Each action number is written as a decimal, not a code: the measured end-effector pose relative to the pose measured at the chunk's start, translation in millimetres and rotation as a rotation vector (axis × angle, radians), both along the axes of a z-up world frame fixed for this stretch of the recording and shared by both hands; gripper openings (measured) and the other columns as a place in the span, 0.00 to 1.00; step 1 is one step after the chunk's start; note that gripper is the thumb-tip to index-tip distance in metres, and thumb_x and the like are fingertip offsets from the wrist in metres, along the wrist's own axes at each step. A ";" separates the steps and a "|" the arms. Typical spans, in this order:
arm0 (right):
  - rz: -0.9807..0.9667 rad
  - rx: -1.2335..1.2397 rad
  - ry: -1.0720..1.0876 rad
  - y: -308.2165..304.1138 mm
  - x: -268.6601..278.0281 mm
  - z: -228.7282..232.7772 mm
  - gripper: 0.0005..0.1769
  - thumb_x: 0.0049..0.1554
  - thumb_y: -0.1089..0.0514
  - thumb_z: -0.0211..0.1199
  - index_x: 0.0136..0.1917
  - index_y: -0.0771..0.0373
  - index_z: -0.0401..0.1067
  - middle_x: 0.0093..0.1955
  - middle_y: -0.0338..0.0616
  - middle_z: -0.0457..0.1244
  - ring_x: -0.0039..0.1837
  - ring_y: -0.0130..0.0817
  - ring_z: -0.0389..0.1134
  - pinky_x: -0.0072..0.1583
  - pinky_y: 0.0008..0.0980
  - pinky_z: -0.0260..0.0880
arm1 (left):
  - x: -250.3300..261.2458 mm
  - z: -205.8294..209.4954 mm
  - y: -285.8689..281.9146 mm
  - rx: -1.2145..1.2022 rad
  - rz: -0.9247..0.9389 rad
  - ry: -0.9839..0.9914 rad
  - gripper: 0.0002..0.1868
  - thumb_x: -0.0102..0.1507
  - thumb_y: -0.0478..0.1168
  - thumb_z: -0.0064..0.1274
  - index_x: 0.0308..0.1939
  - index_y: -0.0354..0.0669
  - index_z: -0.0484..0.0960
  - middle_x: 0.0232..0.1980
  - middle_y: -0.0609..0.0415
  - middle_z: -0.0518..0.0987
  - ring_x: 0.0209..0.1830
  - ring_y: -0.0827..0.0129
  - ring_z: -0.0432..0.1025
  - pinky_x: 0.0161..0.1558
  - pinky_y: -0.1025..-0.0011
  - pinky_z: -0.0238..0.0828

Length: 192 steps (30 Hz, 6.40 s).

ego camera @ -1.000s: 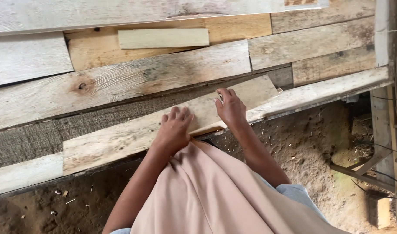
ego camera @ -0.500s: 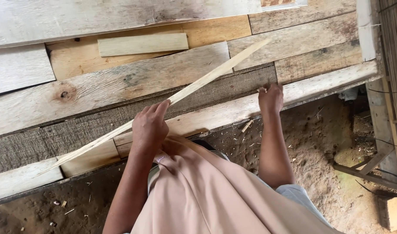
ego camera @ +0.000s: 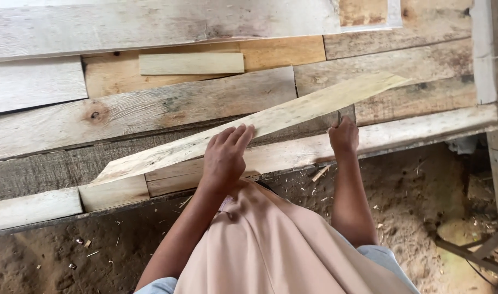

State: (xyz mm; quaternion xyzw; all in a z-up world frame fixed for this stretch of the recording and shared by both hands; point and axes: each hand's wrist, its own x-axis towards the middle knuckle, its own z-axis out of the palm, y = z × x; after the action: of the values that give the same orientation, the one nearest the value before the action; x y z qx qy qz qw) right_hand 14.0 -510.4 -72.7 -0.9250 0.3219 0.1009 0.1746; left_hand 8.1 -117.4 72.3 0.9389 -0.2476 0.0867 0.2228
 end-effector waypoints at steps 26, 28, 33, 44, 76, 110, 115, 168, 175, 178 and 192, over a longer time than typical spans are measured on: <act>-0.782 1.186 -0.585 138.0 14.5 108.8 0.15 0.53 0.57 0.74 0.46 0.58 0.67 0.30 0.42 0.61 0.31 0.34 0.63 0.33 0.33 0.67 | 93.0 -31.4 13.9 -0.047 -0.113 0.157 0.36 0.52 0.37 0.50 0.66 0.64 0.77 0.39 0.60 0.76 0.35 0.61 0.75 0.49 0.57 0.62; -0.820 1.213 -0.546 133.4 10.3 90.9 0.15 0.51 0.57 0.75 0.44 0.59 0.69 0.32 0.40 0.61 0.33 0.31 0.64 0.34 0.29 0.67 | 103.7 -43.5 8.3 -0.040 -0.130 0.227 0.35 0.53 0.39 0.50 0.66 0.67 0.76 0.41 0.60 0.75 0.37 0.58 0.75 0.49 0.56 0.60; -0.945 1.195 -0.543 131.7 7.9 68.2 0.13 0.54 0.59 0.73 0.44 0.65 0.69 0.34 0.47 0.61 0.32 0.34 0.65 0.33 0.34 0.72 | 108.4 -95.9 -1.6 0.112 -0.118 0.310 0.35 0.55 0.49 0.58 0.69 0.68 0.73 0.55 0.56 0.70 0.56 0.53 0.67 0.54 0.48 0.62; -0.957 1.040 -0.506 114.4 -8.9 43.6 0.15 0.51 0.63 0.74 0.44 0.67 0.68 0.32 0.48 0.60 0.26 0.39 0.67 0.28 0.40 0.72 | 74.3 -79.9 0.1 0.275 -0.233 0.406 0.55 0.48 0.60 0.68 0.78 0.63 0.61 0.82 0.48 0.49 0.80 0.43 0.41 0.74 0.40 0.35; -0.354 0.350 -0.331 54.5 -40.3 26.0 0.18 0.54 0.61 0.57 0.58 0.68 0.69 0.41 0.50 0.63 0.28 0.36 0.68 0.29 0.31 0.75 | 81.9 -146.1 -33.3 -0.140 -0.111 0.228 0.40 0.49 0.34 0.59 0.68 0.49 0.72 0.58 0.51 0.63 0.60 0.50 0.55 0.63 0.48 0.48; -0.393 0.327 -0.243 42.0 -32.1 19.9 0.18 0.55 0.58 0.60 0.59 0.61 0.69 0.45 0.54 0.67 0.38 0.46 0.72 0.34 0.36 0.82 | 101.2 -125.5 -44.1 -0.156 -0.115 0.340 0.24 0.58 0.30 0.51 0.56 0.59 0.80 0.50 0.58 0.66 0.51 0.56 0.61 0.47 0.58 0.56; -0.339 0.255 -0.162 35.7 -32.6 14.8 0.25 0.55 0.54 0.63 0.65 0.56 0.69 0.45 0.49 0.67 0.48 0.50 0.73 0.45 0.54 0.81 | 96.5 -125.5 -46.0 -0.182 -0.133 0.244 0.22 0.60 0.31 0.51 0.56 0.56 0.77 0.50 0.56 0.61 0.52 0.54 0.57 0.48 0.57 0.55; 0.026 0.267 0.021 77.9 16.8 74.1 0.17 0.57 0.51 0.64 0.59 0.50 0.72 0.45 0.47 0.69 0.52 0.52 0.73 0.53 0.50 0.74 | 22.9 -167.0 -56.6 0.137 0.140 0.078 0.38 0.68 0.54 0.51 0.80 0.55 0.58 0.86 0.50 0.42 0.84 0.44 0.29 0.73 0.34 0.16; 0.223 0.139 0.028 103.7 49.7 80.9 0.32 0.59 0.56 0.63 0.75 0.45 0.63 0.54 0.56 0.63 0.60 0.62 0.69 0.60 0.59 0.70 | 27.2 -155.4 -62.1 0.138 0.163 0.048 0.42 0.60 0.50 0.61 0.77 0.52 0.64 0.83 0.46 0.50 0.82 0.38 0.41 0.72 0.28 0.30; 0.233 0.138 0.049 96.3 47.1 66.2 0.33 0.57 0.56 0.64 0.75 0.45 0.62 0.57 0.57 0.62 0.61 0.64 0.69 0.61 0.60 0.70 | 28.1 -155.8 -68.5 0.188 0.189 0.047 0.42 0.57 0.51 0.64 0.74 0.52 0.69 0.82 0.46 0.52 0.81 0.38 0.43 0.72 0.28 0.31; 0.358 0.298 0.080 2.5 79.7 70.8 0.27 0.57 0.56 0.64 0.69 0.51 0.66 0.51 0.56 0.67 0.59 0.57 0.70 0.61 0.56 0.68 | 51.5 -93.7 -127.5 0.328 0.363 0.563 0.36 0.62 0.34 0.49 0.76 0.50 0.62 0.71 0.46 0.62 0.71 0.38 0.54 0.60 0.36 0.53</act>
State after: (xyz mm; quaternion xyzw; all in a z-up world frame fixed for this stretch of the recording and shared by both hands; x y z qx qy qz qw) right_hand 93.7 -508.0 -1.8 -0.9266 0.1412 0.2133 0.2757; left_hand 59.6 -244.8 -21.3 0.9778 -0.0169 -0.1774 0.1098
